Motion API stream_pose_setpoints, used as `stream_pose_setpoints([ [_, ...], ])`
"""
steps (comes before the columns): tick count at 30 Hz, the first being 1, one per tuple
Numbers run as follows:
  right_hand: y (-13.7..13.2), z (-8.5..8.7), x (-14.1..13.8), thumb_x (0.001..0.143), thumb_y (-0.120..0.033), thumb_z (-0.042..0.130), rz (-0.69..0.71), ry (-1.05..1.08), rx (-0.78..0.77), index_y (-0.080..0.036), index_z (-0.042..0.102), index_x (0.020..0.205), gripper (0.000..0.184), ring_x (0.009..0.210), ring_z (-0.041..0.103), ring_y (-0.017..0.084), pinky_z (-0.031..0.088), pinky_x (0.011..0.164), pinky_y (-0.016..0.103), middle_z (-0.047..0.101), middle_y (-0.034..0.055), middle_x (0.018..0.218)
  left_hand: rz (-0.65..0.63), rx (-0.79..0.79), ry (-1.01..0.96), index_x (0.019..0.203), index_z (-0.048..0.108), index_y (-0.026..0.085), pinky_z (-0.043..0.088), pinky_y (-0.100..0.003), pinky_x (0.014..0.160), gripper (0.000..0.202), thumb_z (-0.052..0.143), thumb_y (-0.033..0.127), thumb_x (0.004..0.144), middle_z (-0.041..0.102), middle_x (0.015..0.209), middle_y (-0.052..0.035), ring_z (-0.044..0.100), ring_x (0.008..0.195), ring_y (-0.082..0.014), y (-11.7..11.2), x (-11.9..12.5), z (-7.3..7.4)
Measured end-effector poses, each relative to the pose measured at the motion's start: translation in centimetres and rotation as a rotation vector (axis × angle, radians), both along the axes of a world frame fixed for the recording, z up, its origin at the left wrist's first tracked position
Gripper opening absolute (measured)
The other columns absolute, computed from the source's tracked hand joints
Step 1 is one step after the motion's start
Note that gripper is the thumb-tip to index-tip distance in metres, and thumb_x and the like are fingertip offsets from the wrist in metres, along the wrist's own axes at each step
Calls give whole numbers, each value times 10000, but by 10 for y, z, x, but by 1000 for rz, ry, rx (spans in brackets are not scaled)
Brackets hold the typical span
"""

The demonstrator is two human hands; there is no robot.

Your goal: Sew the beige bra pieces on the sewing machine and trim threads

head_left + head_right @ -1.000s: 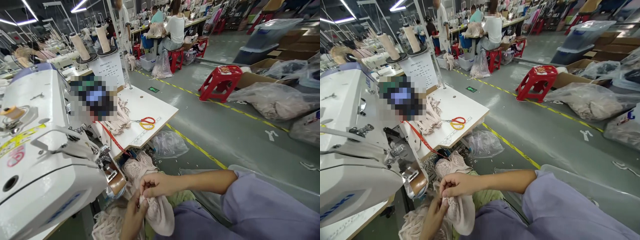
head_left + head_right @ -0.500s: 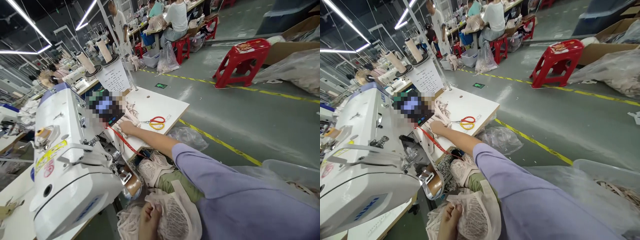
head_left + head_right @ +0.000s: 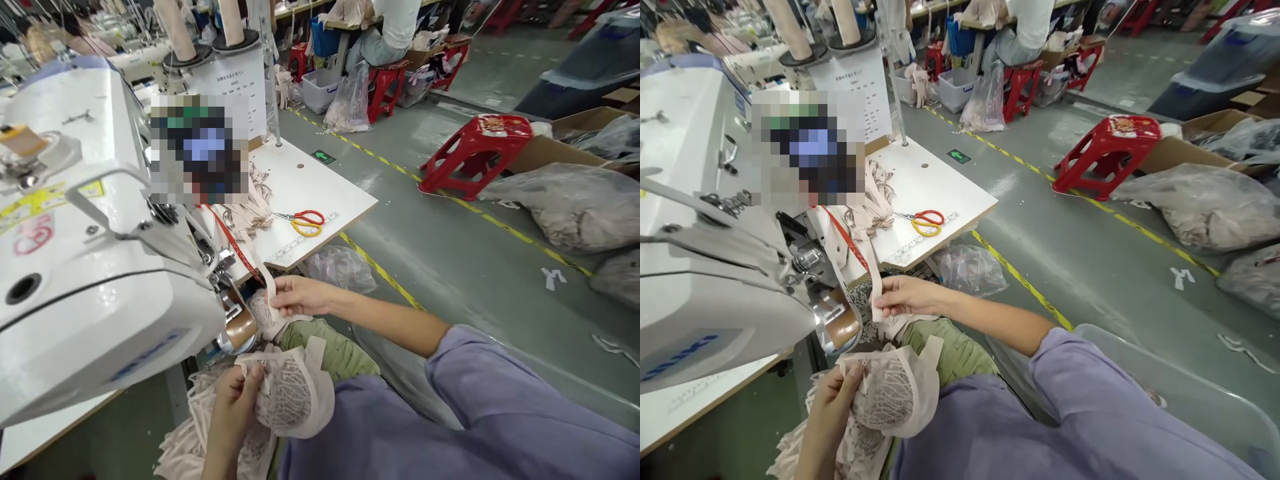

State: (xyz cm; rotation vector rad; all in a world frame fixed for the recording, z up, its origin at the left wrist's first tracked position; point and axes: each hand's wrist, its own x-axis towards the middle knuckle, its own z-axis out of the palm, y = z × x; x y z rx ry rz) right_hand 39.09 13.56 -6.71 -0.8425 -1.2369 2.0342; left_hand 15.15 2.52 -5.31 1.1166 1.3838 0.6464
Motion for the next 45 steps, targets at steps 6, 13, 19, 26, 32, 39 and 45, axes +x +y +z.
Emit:
stream_pose_setpoints([
  [6,-56,15,4,758,-378,811,139,149,-2,-128,735,859,280,837,638,113,516,762,226,685,59,1011,-266,93,-13,683,541,168,333,-221,570,433,509,519,934,478,629,19,393,585,-108,-3,-13,8],
  [13,-63,29,-18,850,-384,720,246,61,165,-138,734,981,279,1062,627,186,487,940,296,639,86,1175,-323,117,26,670,460,176,269,-227,568,417,508,490,941,360,641,33,324,606,-100,-8,-9,16],
  [19,-69,37,-30,896,-329,665,145,-126,549,-155,736,928,190,880,629,148,479,808,244,691,51,954,-423,70,102,685,505,171,266,-230,557,413,468,484,951,371,640,31,319,605,-107,-8,-8,23],
  [26,-68,29,-35,883,-400,674,33,-16,265,-164,717,907,241,800,633,153,485,740,250,691,38,871,-41,380,123,904,655,187,464,-271,782,256,554,421,923,639,976,-76,587,910,-200,-25,20,15],
  [32,-34,34,-25,848,-476,702,84,-44,71,-149,738,966,349,721,609,111,492,677,212,690,26,838,205,631,399,1013,679,163,493,-270,669,247,599,362,889,716,810,-88,657,700,-192,-35,34,-3],
  [39,20,30,-27,842,-467,678,18,-106,171,-142,667,868,327,626,569,107,478,588,213,597,-6,676,130,420,435,1209,712,226,491,-262,623,372,514,395,944,777,932,-74,686,683,-192,-2,18,37],
  [45,39,32,-51,821,-293,655,-156,-295,643,-156,575,769,166,745,507,129,414,638,233,549,5,804,192,311,337,1181,732,240,549,-314,737,394,569,460,899,767,1061,-89,693,1031,-288,3,20,50],
])
